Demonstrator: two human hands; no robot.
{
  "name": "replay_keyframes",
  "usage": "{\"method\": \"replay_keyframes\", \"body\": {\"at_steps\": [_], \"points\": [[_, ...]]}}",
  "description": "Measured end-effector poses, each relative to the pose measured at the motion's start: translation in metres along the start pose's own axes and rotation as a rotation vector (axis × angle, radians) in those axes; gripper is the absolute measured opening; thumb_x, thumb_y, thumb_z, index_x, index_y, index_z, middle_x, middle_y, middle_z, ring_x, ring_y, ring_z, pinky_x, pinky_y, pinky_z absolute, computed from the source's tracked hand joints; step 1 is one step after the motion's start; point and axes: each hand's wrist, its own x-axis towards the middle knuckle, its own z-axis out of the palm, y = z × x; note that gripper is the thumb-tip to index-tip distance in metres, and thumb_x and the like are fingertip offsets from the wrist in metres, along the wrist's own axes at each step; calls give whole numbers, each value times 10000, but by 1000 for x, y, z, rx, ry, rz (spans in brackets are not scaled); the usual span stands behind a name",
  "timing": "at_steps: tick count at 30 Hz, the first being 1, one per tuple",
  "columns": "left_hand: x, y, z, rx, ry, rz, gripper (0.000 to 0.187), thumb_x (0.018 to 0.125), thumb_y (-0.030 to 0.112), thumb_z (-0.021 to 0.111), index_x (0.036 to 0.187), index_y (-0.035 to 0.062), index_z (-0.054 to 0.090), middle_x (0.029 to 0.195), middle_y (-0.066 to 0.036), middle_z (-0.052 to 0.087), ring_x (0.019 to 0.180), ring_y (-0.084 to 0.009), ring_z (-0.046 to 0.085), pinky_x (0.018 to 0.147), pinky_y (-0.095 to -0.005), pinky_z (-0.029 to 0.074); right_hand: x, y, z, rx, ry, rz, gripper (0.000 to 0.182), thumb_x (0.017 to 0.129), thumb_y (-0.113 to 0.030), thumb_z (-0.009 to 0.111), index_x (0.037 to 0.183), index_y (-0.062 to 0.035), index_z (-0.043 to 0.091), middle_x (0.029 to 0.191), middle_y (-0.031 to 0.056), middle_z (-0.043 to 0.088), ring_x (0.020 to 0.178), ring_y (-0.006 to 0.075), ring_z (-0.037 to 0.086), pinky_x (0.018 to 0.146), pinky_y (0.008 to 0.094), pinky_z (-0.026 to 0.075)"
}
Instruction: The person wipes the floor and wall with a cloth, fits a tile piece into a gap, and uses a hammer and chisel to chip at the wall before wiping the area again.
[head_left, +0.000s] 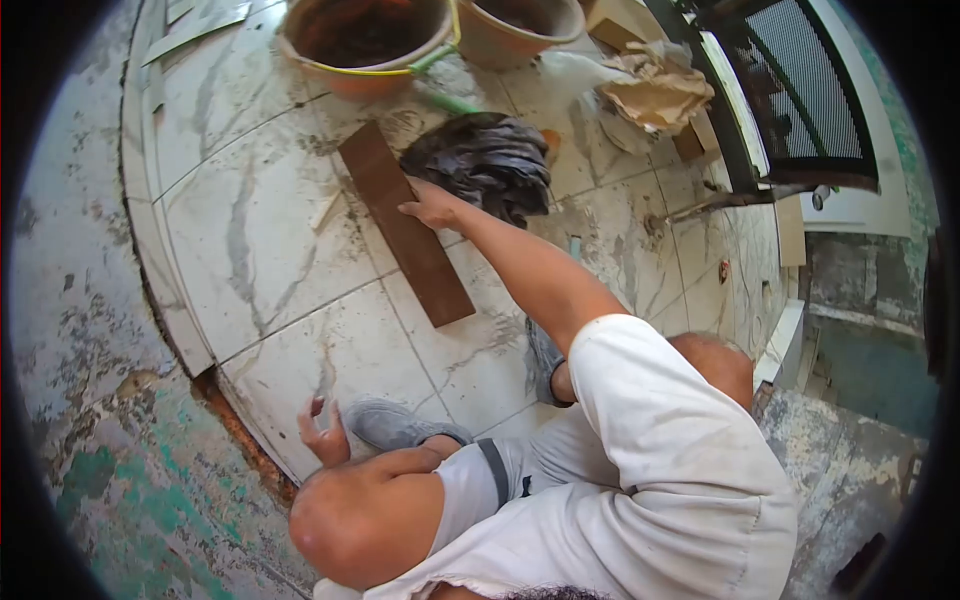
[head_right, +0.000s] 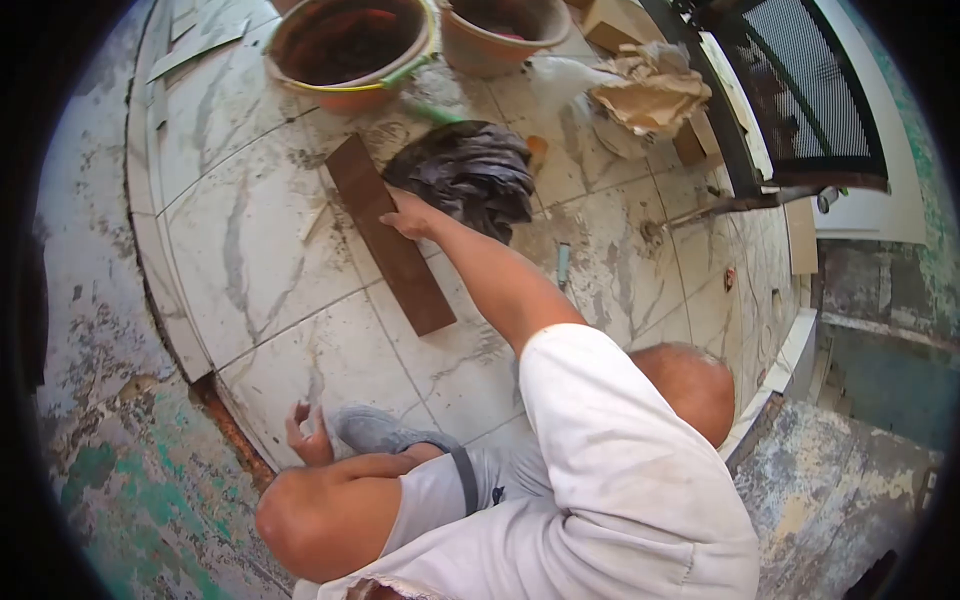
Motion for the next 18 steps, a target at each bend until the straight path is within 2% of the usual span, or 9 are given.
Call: {"method": "replay_keyframes", "body": {"at_steps": [5, 8, 9, 10, 11, 12, 13, 16, 18], "points": [[39, 69, -58, -117, 85, -62, 272, 816, -4, 648, 1075, -41, 572, 955, -120, 632, 858, -199, 605, 793, -315, 491, 4, 14, -3, -92, -58, 238, 588, 812, -175, 664, 1326, -24, 421, 1270, 233, 522, 1172, 386, 495, 960, 391, 412], [79, 161, -127, -25, 45, 296, 238, 903, 55, 483, 1105, -59, 533, 1042, -166, 605, 850, -197, 609, 794, -327, 502, 14, 18, -20, -169, -206, 169, 649, 817, -208, 668, 1361, -14, 372, 1251, 247, 530, 1153, 376, 515, 955, 385, 421], [87, 200, -148, -224, 47, 446, 257, 933, 135, 421, 1068, -45, 543, 1044, -176, 599, 835, -202, 603, 752, -338, 511, 12, 13, -25, -183, -346, 44, 708, 821, -236, 672, 1395, -9, 325, 1243, 257, 531, 1148, 371, 522, 958, 379, 421], [94, 233, -182, -685, 113, 436, 186, 887, 161, 531, 927, -11, 588, 821, -84, 587, 757, -189, 571, 712, -308, 479, 5, 0, -39, -225, -450, 140, 734, 848, -231, 647, 1431, -27, 251, 1170, 243, 574, 1054, 323, 579, 873, 361, 464], [92, 257, -200, -850, 113, 529, 181, 888, 162, 532, 920, -7, 586, 814, -81, 582, 749, -187, 567, 702, -306, 474, 0, -11, -61, -273, -555, 225, 763, 875, -226, 623, 1467, -45, 177, 1098, 229, 616, 959, 274, 637, 787, 343, 508], [88, 295, -192, -919, 83, 625, 177, 888, 164, 533, 913, -4, 584, 807, -78, 578, 740, -185, 563, 692, -305, 469, -6, -17, -83, -8, -697, 368, 819, 896, -251, 601, 1483, -50, 68, 1073, 215, 630, 879, 248, 659, 719, 303, 531], [85, 322, -178, -932, 22, 658, 173, 889, 165, 535, 906, 0, 582, 800, -75, 574, 732, -183, 558, 683, -304, 464, -14, -19, -101, 32, -751, 371, 781, 901, -281, 594, 1472, -24, 127, 1098, 219, 623, 955, 295, 636, 826, 337, 510], [75, 381, -113, -980, -210, 666, 163, 890, 170, 538, 885, 11, 576, 778, -66, 560, 706, -176, 546, 654, -299, 449, -41, 25, -137, -417, -668, -242, 680, 903, -321, 577, 1431, -7, 283, 1136, 236, 609, 1081, 340, 574, 964, 413, 408], [68, 400, -57, -1012, -365, 643, 159, 891, 173, 541, 872, 18, 572, 764, -61, 551, 689, -172, 537, 634, -297, 439, -73, 16, -179, -309, -643, -82, 640, 891, -313, 600, 1404, -22, 351, 1090, 193, 633, 1005, 326, 604, 866, 393, 457]]}}
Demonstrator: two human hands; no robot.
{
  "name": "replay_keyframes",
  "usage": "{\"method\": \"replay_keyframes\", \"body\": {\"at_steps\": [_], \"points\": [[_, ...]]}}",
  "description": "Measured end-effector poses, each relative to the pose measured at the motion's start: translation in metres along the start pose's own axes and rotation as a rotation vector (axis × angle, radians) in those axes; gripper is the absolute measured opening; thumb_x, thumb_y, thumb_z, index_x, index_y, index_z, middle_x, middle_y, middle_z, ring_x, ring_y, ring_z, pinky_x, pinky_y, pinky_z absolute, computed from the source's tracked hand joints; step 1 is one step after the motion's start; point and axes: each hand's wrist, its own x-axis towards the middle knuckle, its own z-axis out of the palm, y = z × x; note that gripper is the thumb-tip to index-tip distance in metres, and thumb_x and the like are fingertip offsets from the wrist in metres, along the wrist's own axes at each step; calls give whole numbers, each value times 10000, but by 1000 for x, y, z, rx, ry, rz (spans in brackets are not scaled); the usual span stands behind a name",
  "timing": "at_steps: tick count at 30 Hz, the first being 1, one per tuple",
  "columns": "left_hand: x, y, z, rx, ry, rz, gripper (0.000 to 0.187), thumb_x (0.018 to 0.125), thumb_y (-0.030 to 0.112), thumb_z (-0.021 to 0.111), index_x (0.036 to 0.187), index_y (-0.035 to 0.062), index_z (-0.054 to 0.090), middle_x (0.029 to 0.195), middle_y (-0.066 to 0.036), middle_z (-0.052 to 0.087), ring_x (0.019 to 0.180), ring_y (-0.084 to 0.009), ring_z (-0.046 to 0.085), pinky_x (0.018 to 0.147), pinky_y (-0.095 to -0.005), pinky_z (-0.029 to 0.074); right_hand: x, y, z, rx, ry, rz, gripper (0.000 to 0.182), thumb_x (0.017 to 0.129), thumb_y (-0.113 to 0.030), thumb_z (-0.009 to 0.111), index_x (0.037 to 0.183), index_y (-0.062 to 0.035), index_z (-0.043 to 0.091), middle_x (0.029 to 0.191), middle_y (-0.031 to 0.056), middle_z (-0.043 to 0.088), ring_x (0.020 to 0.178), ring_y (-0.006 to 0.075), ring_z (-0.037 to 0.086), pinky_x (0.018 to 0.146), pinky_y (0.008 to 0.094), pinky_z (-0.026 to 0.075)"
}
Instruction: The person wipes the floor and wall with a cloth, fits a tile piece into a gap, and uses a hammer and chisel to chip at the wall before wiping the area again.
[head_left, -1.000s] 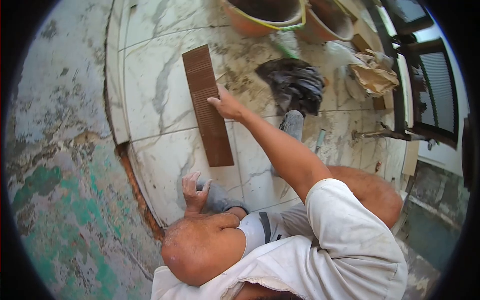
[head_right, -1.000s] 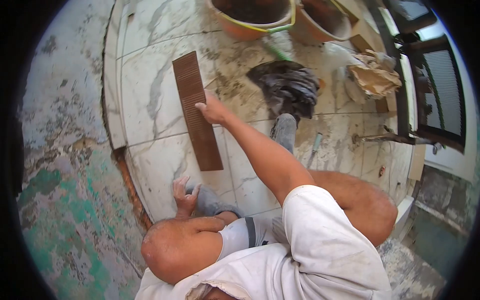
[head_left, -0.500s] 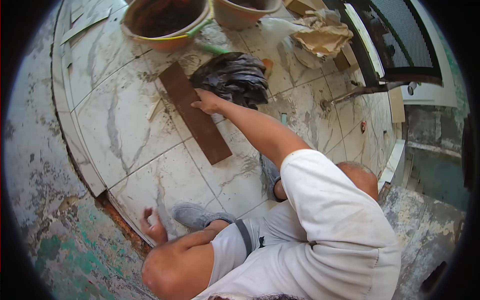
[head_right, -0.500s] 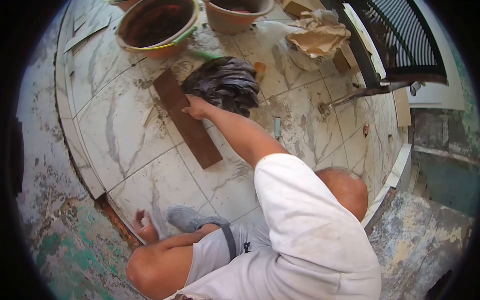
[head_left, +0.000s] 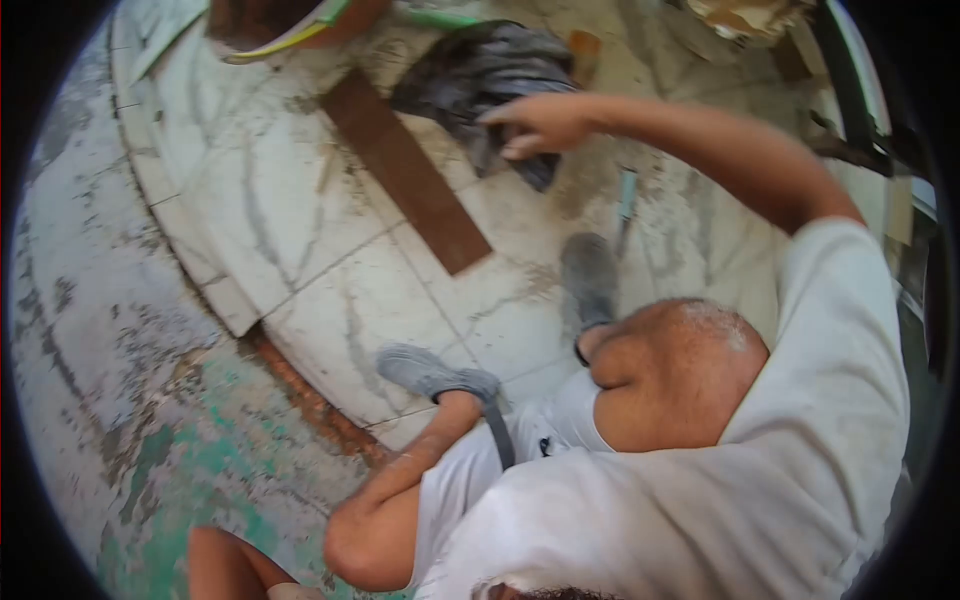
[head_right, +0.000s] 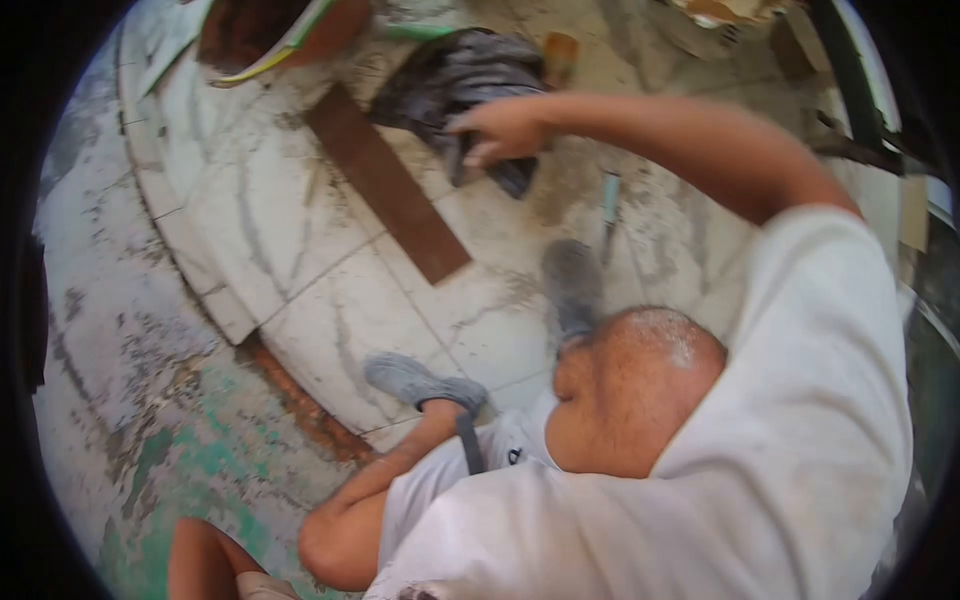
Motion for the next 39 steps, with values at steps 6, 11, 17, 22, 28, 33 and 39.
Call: {"method": "replay_keyframes", "body": {"at_steps": [6, 11, 17, 22, 28, 33, 39], "points": [[32, -65, 64, -98, -158, -108, 155, 894, 182, 548, 830, 40, 560, 720, -43, 525, 638, -159, 512, 576, -288, 408, -70, 8, 28, 484, 530, 199, 496, 837, -250, 661, 1272, -54, 526, 977, 148, 666, 850, 260, 654, 788, 355, 502], [46, -95, 83, -152, -207, -166, 165, 897, 189, 555, 796, 59, 549, 684, -28, 503, 596, -149, 490, 528, -281, 382, -53, -7, 33, 433, 797, 159, 332, 834, -241, 658, 1095, -38, 634, 878, 157, 673, 775, 274, 656, 719, 347, 506], [51, -127, 94, -241, -228, -209, 188, 900, 198, 562, 755, 81, 537, 641, -11, 476, 545, -136, 465, 470, -273, 352, 48, 32, -62, 78, 1075, 50, 293, 861, -274, 602, 950, 3, 635, 917, 202, 639, 877, 332, 631, 745, 400, 495], [97, -112, 56, -509, -236, -138, 215, 902, 205, 568, 720, 99, 526, 605, 4, 454, 502, -125, 443, 422, -266, 326, 184, 82, -125, -61, 956, 206, 253, 862, -212, 565, 978, 7, 616, 1028, 227, 594, 972, 381, 597, 839, 439, 489], [94, -186, -31, -542, 108, -465, 252, 905, 214, 576, 679, 121, 514, 562, 21, 428, 451, -113, 418, 364, -258, 296, 272, 131, -156, -368, 944, 287, 212, 815, -131, 561, 965, 7, 619, 1029, 210, 593, 989, 370, 594, 818, 426, 511], [-13, -314, -19, 351, 172, -1283, 129, 835, 62, 630, 944, 1, 600, 757, -53, 611, 665, -122, 574, 617, -272, 482, 258, 132, -149, -507, 902, 350, 189, 856, -77, 484, 947, 1, 629, 991, 160, 623, 969, 352, 603, 789, 444, 510], [-29, -385, 0, 793, -124, -983, 206, 820, 151, 682, 943, 10, 596, 815, -112, 612, 700, -203, 598, 657, -316, 487, 160, 134, -111, -286, 877, 381, 245, 866, -127, 451, 868, 24, 644, 920, 242, 628, 883, 405, 616, 778, 489, 490]]}}
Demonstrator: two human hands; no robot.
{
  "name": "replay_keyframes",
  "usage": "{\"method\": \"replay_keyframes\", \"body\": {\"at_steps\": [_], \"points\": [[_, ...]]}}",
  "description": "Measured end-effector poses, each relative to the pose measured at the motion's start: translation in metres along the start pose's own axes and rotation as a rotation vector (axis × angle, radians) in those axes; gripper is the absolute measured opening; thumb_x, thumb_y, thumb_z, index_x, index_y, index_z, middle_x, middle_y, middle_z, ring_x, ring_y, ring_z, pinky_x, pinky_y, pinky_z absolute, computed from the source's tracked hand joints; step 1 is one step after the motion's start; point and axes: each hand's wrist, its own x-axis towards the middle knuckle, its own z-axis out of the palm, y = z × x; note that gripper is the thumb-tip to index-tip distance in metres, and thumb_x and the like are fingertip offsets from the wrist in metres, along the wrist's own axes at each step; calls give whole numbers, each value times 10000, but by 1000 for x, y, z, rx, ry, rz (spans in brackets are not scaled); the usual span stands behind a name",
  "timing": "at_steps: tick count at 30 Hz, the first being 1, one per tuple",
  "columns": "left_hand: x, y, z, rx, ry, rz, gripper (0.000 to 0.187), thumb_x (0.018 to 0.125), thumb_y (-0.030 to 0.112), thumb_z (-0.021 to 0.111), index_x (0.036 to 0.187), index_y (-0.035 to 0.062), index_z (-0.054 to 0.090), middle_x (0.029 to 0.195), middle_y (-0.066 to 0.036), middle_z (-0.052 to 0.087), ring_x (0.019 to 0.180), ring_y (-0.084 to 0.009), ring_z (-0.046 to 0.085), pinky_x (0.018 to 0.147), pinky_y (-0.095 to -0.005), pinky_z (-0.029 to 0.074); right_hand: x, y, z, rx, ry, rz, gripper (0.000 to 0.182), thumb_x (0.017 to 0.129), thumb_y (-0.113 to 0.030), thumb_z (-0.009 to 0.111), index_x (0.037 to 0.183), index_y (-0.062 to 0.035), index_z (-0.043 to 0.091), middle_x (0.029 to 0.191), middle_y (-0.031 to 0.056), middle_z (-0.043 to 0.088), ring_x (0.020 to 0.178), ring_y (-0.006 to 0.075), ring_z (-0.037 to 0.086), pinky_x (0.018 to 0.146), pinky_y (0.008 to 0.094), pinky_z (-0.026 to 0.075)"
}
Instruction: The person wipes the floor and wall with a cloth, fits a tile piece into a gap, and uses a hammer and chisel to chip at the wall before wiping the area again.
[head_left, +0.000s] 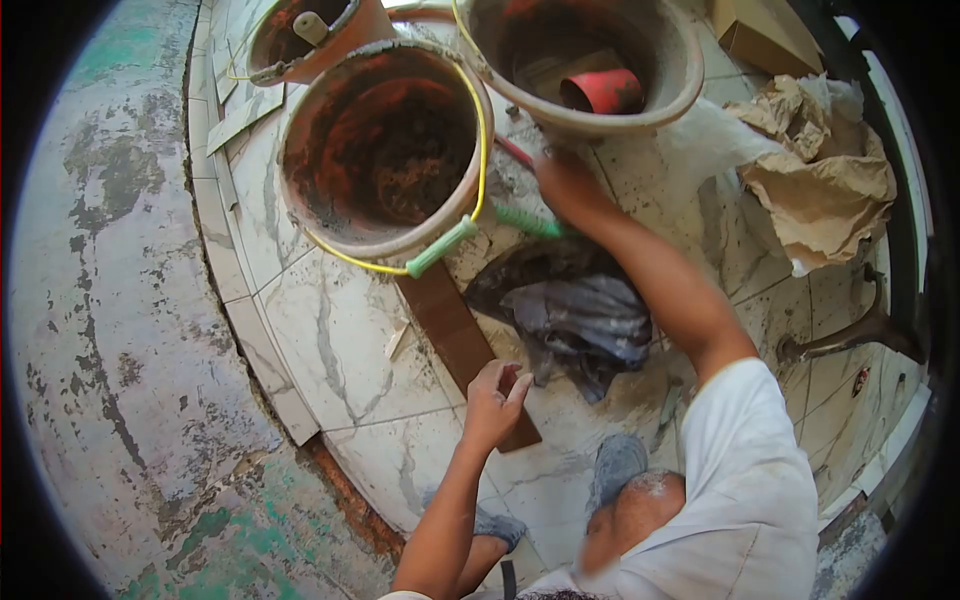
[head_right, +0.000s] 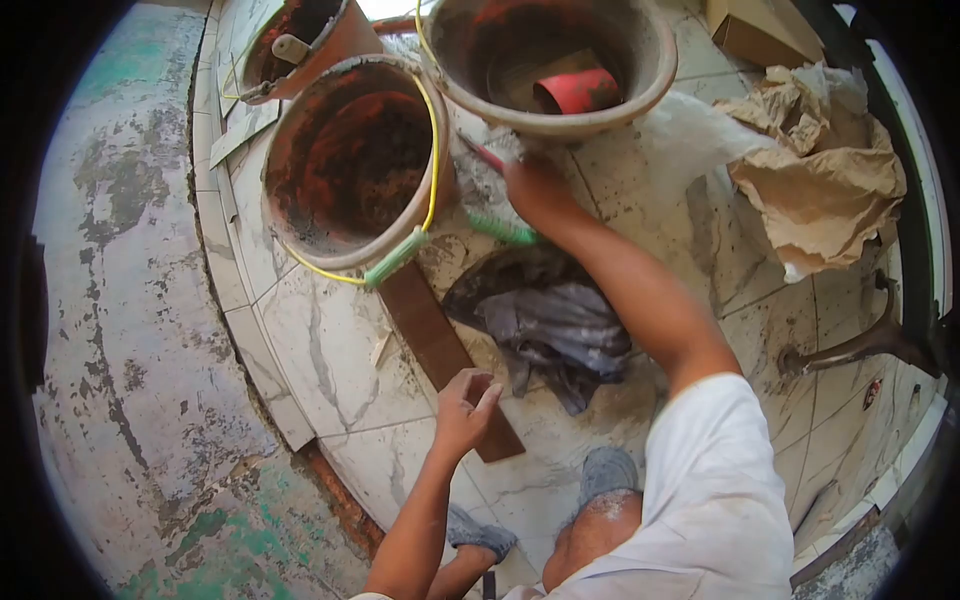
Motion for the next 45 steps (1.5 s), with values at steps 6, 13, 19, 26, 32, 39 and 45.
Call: {"method": "replay_keyframes", "body": {"at_steps": [6, 13, 19, 26, 32, 39, 45], "points": [[122, -7, 36, 321, 578, 366, 176, 808, 33, 541, 981, 25, 570, 988, -226, 550, 977, -424, 508, 880, -493, 398, -52, -7, -107, 3, -197, 0, 207, 856, -187, 555, 860, 10, 615, 939, 251, 630, 795, 405, 617, 728, 481, 490], [164, -21, 76, 641, 681, 133, 314, 843, 161, 507, 1093, -28, 528, 1077, -269, 548, 1079, -431, 506, 988, -525, 369, -30, 52, -208, 537, 457, 598, 495, 812, -443, 688, 1030, -32, 518, 830, 119, 604, 690, 213, 611, 603, 363, 507], [160, -7, 65, 495, 627, 130, 324, 846, 148, 539, 1120, -24, 514, 1153, -264, 527, 1142, -446, 457, 1012, -523, 340, 31, 121, -178, 1127, 210, 753, 534, 842, -310, 678, 1225, -16, 448, 1007, 119, 564, 797, 236, 601, 645, 392, 553], [159, -9, 62, 453, 628, 177, 378, 814, 151, 573, 1143, -23, 503, 1170, -277, 504, 1149, -446, 446, 1008, -532, 338, 39, 125, -187, 738, 299, 733, 358, 866, -210, 637, 1113, 6, 494, 945, 144, 590, 791, 250, 592, 623, 410, 517], [163, -9, 64, 483, 706, 172, 385, 804, 206, 577, 1138, 23, 516, 1156, -252, 521, 1137, -448, 461, 1027, -548, 319, 41, 176, -183, 589, 332, 754, 351, 879, -197, 632, 1162, -38, 498, 1007, 114, 595, 838, 234, 601, 657, 405, 523], [158, -1, 57, 506, 656, 131, 393, 810, 211, 574, 1146, 19, 499, 1149, -264, 518, 1132, -449, 464, 1010, -548, 333, 17, 178, -217, 406, 386, 797, 467, 847, -258, 653, 1223, -26, 502, 1028, 148, 632, 870, 251, 624, 732, 373, 498], [159, 1, 54, 456, 555, 48, 384, 814, 224, 561, 1138, 22, 520, 1183, -260, 520, 1136, -448, 468, 982, -554, 351, 0, 215, -215, 339, 437, 882, 458, 841, -281, 654, 1182, -8, 516, 1053, 154, 631, 915, 284, 623, 776, 392, 493]]}}
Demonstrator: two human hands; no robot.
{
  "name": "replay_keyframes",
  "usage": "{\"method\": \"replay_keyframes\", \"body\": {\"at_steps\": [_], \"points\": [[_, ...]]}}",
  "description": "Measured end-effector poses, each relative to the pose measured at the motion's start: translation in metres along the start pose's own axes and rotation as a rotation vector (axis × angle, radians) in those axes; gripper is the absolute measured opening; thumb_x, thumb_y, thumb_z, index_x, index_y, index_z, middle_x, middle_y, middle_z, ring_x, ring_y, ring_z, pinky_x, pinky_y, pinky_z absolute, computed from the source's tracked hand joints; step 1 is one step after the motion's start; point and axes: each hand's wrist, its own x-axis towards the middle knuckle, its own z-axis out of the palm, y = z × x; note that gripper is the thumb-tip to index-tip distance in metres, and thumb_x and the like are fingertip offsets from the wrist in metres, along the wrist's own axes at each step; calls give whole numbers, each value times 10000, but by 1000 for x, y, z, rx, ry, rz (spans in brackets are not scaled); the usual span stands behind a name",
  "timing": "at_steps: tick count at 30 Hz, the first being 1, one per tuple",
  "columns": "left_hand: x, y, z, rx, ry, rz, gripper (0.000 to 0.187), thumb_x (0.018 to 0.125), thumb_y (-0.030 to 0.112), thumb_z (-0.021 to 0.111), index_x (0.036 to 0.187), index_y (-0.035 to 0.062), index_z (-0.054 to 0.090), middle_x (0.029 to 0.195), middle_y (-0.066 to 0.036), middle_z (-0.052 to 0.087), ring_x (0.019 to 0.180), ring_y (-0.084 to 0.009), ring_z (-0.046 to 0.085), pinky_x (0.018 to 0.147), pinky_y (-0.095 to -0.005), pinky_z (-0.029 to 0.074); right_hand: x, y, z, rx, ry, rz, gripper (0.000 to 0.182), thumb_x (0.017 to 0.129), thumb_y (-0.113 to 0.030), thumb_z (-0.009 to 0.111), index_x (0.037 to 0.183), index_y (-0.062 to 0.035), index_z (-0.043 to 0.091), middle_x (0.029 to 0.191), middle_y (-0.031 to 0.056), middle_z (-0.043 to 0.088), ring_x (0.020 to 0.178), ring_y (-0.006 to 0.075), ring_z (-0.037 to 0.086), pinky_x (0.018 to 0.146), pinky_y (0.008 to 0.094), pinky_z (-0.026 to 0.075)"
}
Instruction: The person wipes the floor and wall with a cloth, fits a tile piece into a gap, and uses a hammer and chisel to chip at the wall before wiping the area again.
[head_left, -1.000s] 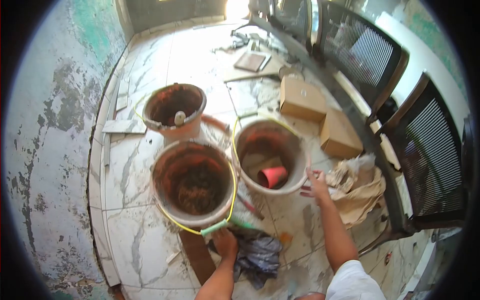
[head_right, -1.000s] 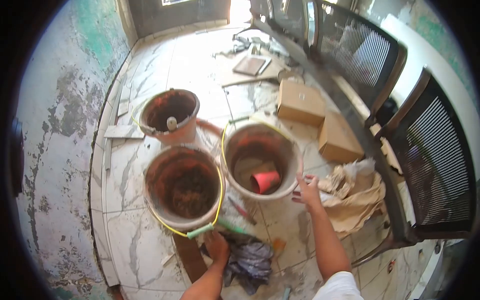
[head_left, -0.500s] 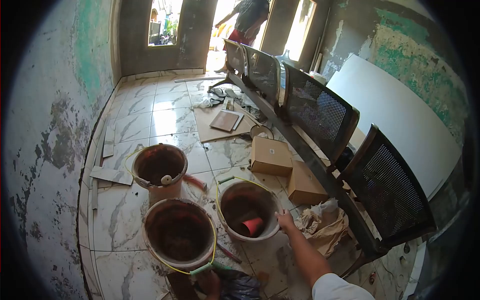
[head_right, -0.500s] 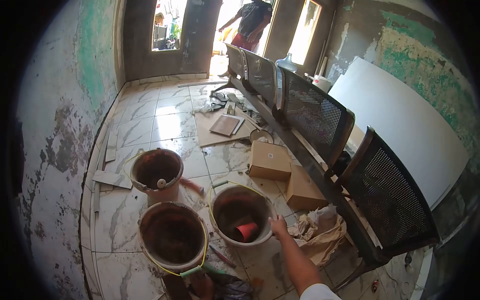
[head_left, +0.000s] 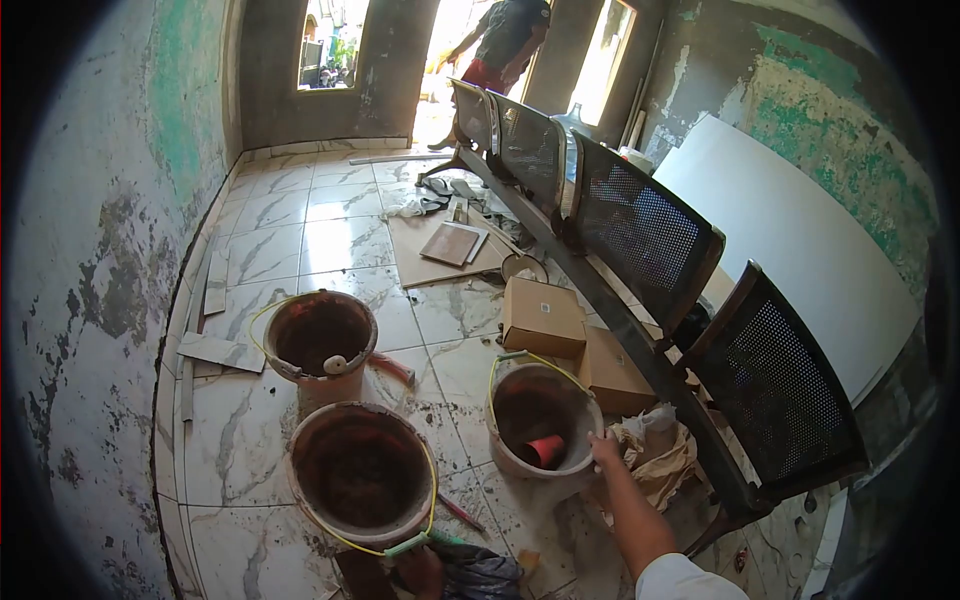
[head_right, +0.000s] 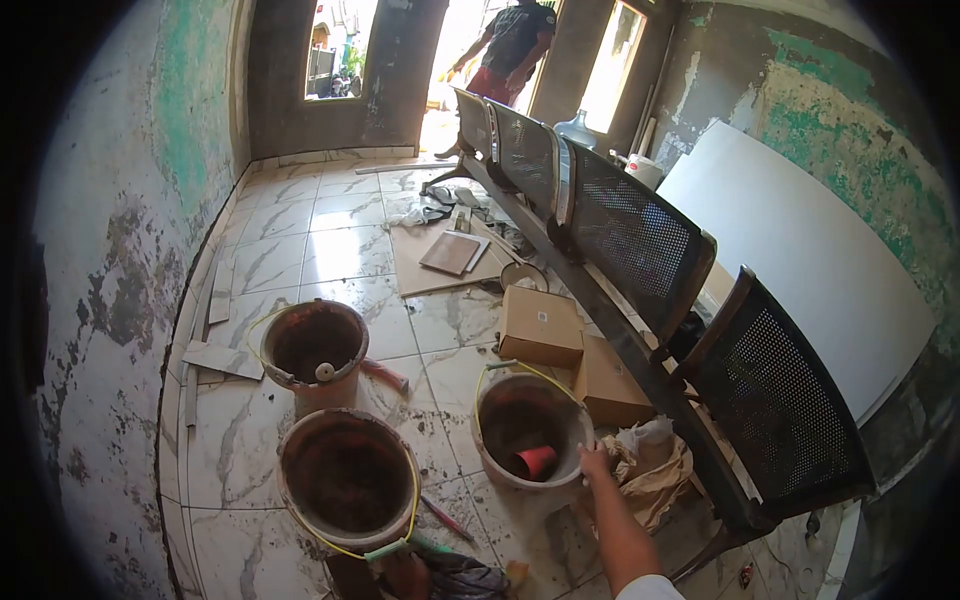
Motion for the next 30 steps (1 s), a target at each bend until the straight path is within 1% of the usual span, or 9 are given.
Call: {"method": "replay_keyframes", "body": {"at_steps": [9, 11, 13, 17, 18, 21, 22, 23, 30], "points": [[12, 10, 0, 29, 74, 3, 370, 818, 229, 554, 1125, 24, 533, 1178, -251, 528, 1124, -440, 479, 971, -547, 361, -18, -26, -23, 135, -143, 73, 424, 859, -216, 642, 1173, 17, 480, 1093, 177, 600, 959, 306, 596, 827, 410, 474], [10, 9, 1, 31, 82, 10, 366, 819, 230, 553, 1122, 25, 536, 1177, -249, 530, 1121, -439, 482, 969, -546, 364, -20, -27, -20, -91, 189, -178, 384, 855, -177, 640, 1154, 4, 481, 1102, 162, 573, 978, 308, 576, 827, 417, 473], [6, 6, 3, 30, 91, 13, 364, 820, 231, 551, 1119, 25, 539, 1176, -247, 532, 1118, -437, 484, 967, -544, 366, -89, -97, -42, -264, 607, -761, 319, 848, -133, 638, 1107, -5, 502, 1087, 150, 550, 992, 281, 566, 798, 398, 484], [-3, 0, 4, 39, 90, 8, 358, 822, 233, 548, 1113, 26, 544, 1174, -243, 536, 1113, -434, 489, 962, -541, 371, -188, -168, -5, 249, -44, -932, 180, 806, -76, 672, 947, -26, 572, 872, 106, 590, 746, 231, 612, 698, 329, 509], [-2, 1, 5, 39, 95, 15, 356, 822, 234, 547, 1112, 26, 546, 1173, -242, 537, 1111, -433, 490, 961, -541, 372, -198, -187, 14, 298, -40, -1015, 154, 788, -67, 692, 892, -16, 590, 826, 109, 602, 727, 214, 624, 663, 323, 516], [1, 0, 11, 52, 119, 42, 352, 823, 235, 545, 1107, 27, 550, 1172, -239, 540, 1107, -430, 494, 957, -538, 375, -166, -201, 99, 359, -143, -785, 192, 828, -167, 656, 898, 7, 615, 819, 160, 631, 733, 259, 653, 663, 352, 525], [1, -12, 23, 66, 172, 135, 386, 785, 241, 594, 1081, -3, 557, 1060, -250, 568, 962, -439, 550, 842, -547, 418, -147, -204, 129, 296, -101, -804, 218, 828, -190, 657, 918, 6, 620, 828, 174, 632, 758, 291, 649, 688, 373, 520], [2, -3, 12, 54, -109, -44, 348, 803, 269, 558, 1021, 1, 594, 1019, -249, 585, 972, -431, 548, 843, -543, 415, -127, -206, 156, 229, -103, -845, 226, 844, -201, 637, 936, 4, 623, 857, 187, 632, 804, 315, 637, 719, 392, 511], [-2, -6, 21, 136, 45, 60, 368, 826, 219, 554, 1122, 2, 586, 1085, -227, 589, 1058, -409, 525, 936, -518, 381, -50, -233, 293, 17, -232, -782, 336, 848, -229, 624, 1089, 2, 585, 1092, 211, 585, 1042, 366, 549, 925, 425, 433]]}}
